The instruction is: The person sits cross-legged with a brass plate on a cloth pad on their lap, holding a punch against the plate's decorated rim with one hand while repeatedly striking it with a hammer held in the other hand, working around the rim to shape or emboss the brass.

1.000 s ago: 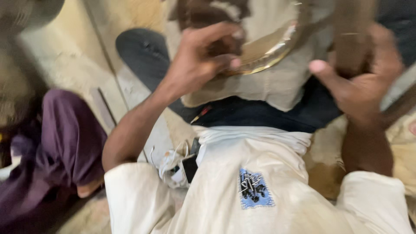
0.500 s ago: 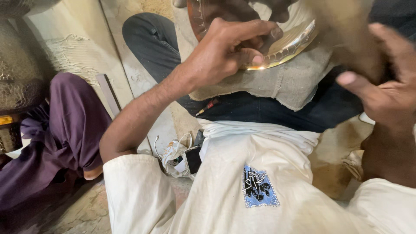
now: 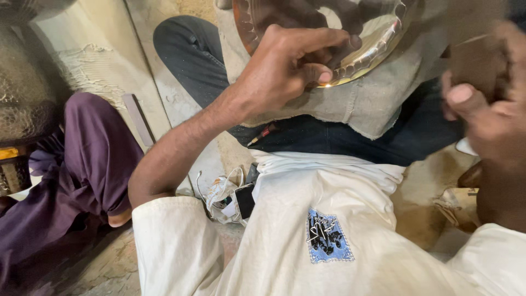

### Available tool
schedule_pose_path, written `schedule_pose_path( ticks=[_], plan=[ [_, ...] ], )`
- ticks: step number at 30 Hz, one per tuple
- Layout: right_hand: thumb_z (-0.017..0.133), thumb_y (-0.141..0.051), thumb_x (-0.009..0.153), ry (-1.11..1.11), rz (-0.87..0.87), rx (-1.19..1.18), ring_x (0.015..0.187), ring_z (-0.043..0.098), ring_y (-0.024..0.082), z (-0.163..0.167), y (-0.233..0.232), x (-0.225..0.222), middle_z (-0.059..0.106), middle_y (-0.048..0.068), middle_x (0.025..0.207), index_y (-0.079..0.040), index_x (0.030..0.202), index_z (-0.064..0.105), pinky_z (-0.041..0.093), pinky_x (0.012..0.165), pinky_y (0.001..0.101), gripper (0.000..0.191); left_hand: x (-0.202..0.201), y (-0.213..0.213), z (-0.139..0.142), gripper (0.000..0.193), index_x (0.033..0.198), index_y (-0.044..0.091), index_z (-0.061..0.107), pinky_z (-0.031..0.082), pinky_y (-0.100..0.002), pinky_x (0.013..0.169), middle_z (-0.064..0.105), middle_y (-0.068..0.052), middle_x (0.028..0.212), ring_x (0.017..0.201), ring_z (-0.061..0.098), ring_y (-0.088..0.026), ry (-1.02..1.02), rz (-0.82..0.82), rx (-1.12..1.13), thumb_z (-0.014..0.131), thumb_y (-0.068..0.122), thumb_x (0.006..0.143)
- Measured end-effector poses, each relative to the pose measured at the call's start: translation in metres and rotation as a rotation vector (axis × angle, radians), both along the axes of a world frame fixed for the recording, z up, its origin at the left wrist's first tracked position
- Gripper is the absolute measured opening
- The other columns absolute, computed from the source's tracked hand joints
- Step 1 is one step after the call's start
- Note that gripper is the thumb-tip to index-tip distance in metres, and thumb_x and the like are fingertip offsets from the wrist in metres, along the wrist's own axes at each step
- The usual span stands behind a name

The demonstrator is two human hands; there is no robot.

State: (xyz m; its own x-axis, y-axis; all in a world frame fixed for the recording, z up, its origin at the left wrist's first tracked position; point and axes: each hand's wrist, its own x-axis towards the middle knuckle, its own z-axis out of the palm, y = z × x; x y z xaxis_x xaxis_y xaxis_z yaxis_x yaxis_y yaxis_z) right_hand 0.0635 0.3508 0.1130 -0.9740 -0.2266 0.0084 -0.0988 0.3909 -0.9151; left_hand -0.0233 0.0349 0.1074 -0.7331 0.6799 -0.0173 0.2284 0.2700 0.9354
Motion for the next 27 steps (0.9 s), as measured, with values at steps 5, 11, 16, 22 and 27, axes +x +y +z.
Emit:
schedule_pose_path(
  ticks=[5, 11, 16, 22, 27],
  plan=[
    [0.077, -0.011, 0.091, 0.1, 0.149, 0.282, 0.108, 0.072, 0.039, -0.005, 0.006, 0.0, 0.067, 0.029, 0.125, 0.001, 0.151, 0.049, 0.059, 0.094, 0.0437, 0.067, 0.002, -0.001, -0.006, 0.045, 0.137, 0.0, 0.063, 0.065, -0.031, 0.081, 0.078, -0.012, 0.103, 0.093, 0.08, -0.018, 0.017, 0.066, 0.028, 0.081, 0.007, 0.096],
    [0.073, -0.014, 0.099, -0.08, 0.048, -0.026, 0.095, 0.066, 0.024, -0.026, 0.019, 0.005, 0.066, 0.019, 0.118, -0.003, 0.157, 0.044, 0.055, 0.081, 0.0314, 0.065, 0.008, -0.003, -0.017, 0.044, 0.136, -0.001, 0.063, 0.065, -0.032, 0.081, 0.079, -0.013, 0.109, 0.096, 0.08, -0.019, 0.071, 0.1, 0.01, 0.081, 0.013, 0.098],
    [0.073, -0.013, 0.102, -0.224, 0.027, 0.103, 0.076, 0.066, 0.017, -0.04, 0.033, 0.003, 0.068, 0.017, 0.113, -0.002, 0.156, 0.048, 0.053, 0.068, 0.0297, 0.06, 0.008, -0.001, -0.024, 0.047, 0.138, -0.004, 0.06, 0.067, -0.033, 0.087, 0.076, -0.017, 0.117, 0.103, 0.079, -0.022, 0.116, 0.107, 0.04, 0.079, 0.016, 0.1],
    [0.074, -0.015, 0.101, -0.272, 0.0, 0.089, 0.072, 0.065, 0.021, -0.031, 0.033, 0.002, 0.067, 0.018, 0.108, -0.002, 0.16, 0.049, 0.053, 0.07, 0.0312, 0.065, 0.007, 0.002, -0.029, 0.046, 0.138, -0.002, 0.061, 0.069, -0.032, 0.085, 0.078, -0.015, 0.114, 0.1, 0.08, -0.021, 0.093, 0.099, 0.03, 0.077, 0.017, 0.1],
    [0.07, -0.008, 0.101, 0.014, 0.122, 0.159, 0.102, 0.068, 0.035, -0.022, 0.026, 0.0, 0.066, 0.028, 0.122, 0.005, 0.15, 0.045, 0.057, 0.088, 0.0397, 0.056, 0.008, 0.002, -0.029, 0.046, 0.142, -0.001, 0.059, 0.069, -0.032, 0.09, 0.076, -0.016, 0.125, 0.107, 0.079, -0.023, 0.119, 0.091, 0.11, 0.075, 0.015, 0.102]
  ],
)
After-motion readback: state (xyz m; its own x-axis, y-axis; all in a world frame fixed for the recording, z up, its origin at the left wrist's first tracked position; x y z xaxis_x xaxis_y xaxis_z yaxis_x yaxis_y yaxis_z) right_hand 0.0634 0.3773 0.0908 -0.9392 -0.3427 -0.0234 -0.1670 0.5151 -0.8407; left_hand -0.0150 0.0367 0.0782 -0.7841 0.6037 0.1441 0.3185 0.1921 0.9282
